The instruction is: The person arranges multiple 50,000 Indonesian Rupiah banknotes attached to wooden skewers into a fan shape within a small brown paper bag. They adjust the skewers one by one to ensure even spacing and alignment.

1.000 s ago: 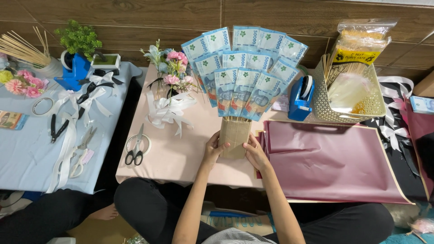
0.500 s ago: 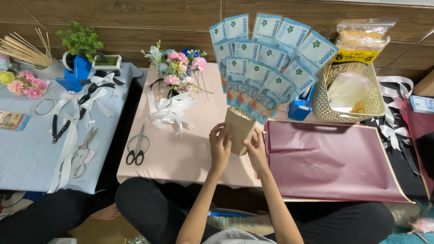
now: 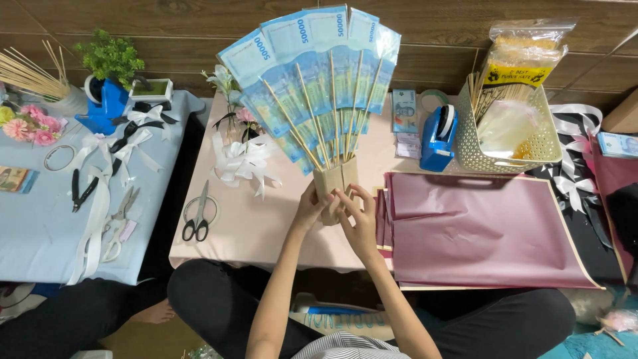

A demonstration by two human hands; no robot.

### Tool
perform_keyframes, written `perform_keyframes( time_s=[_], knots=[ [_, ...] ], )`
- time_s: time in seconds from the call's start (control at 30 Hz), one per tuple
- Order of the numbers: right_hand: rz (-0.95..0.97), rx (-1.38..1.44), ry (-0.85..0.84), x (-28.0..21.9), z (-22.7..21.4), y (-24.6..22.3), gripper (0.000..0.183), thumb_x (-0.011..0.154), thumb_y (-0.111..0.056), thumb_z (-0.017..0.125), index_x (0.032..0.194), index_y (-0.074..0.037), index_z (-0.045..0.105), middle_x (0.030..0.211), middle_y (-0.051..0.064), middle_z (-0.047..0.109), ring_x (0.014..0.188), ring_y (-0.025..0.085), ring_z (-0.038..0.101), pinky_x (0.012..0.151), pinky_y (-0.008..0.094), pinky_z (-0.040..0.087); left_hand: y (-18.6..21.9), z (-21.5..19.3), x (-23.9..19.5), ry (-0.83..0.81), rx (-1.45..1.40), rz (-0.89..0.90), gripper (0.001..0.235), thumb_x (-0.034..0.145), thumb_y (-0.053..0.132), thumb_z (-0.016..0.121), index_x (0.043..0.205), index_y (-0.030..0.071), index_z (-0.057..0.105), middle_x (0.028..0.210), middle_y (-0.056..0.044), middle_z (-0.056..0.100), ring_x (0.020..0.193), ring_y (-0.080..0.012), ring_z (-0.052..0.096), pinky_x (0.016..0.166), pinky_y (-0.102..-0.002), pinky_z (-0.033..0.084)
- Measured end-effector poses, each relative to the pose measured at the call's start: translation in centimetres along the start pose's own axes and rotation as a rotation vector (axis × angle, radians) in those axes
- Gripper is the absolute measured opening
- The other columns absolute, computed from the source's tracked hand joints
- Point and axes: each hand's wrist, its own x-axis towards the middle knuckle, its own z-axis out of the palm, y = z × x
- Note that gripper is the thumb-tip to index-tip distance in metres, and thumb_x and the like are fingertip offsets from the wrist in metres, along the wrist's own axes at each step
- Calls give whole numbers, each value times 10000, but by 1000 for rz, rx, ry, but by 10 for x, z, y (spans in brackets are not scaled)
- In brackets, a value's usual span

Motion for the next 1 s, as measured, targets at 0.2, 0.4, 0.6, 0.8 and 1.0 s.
perform_keyframes(
  time_s=[0.2, 0.4, 0.6, 0.8, 1.0],
  knots=[
    [132, 53, 85, -7, 3, 17, 526, 923, -93, 722, 1425, -121, 569, 1354, 119, 531, 1244, 290, 559, 945, 348, 538, 30, -16, -7, -41, -194, -143, 991, 782, 639, 817, 1557, 153, 436, 1461, -196, 517, 1308, -451, 540, 1049, -613, 476],
    [295, 199, 63, -3, -6, 15, 504, 962, -134, 709, 1420, -88, 505, 1334, 131, 545, 1180, 328, 624, 973, 453, 533, 71, -10, -21, -103, -181, -186, 962, 839, 545, 815, 1573, 84, 398, 1468, -241, 520, 1373, -472, 459, 1128, -614, 375],
    [164, -31, 223, 39, -13, 12, 188, 983, -114, 695, 1169, -121, 667, 1352, 71, 497, 1286, 296, 551, 1078, 457, 455, 64, -22, -12, -164, -42, -172, 872, 872, 528, 796, 1535, 71, 460, 1441, -278, 545, 1365, -475, 471, 1112, -609, 399],
    [115, -215, 270, 82, 6, 2, 179, 915, -154, 812, 908, -124, 635, 1599, 155, 302, 1459, 417, 363, 1156, 537, 346, 52, -22, -10, -190, 32, -155, 943, 830, 575, 817, 1532, 55, 461, 1465, -308, 511, 1359, -526, 447, 1106, -629, 402],
    [132, -283, 247, 83, 13, -3, 197, 876, -132, 850, 837, -120, 658, 1627, 170, 284, 1481, 435, 331, 1115, 561, 370, 75, -24, -17, -186, 132, -187, 970, 845, 645, 754, 1543, 52, 434, 1486, -315, 491, 1354, -521, 460, 1093, -626, 420]
  ],
)
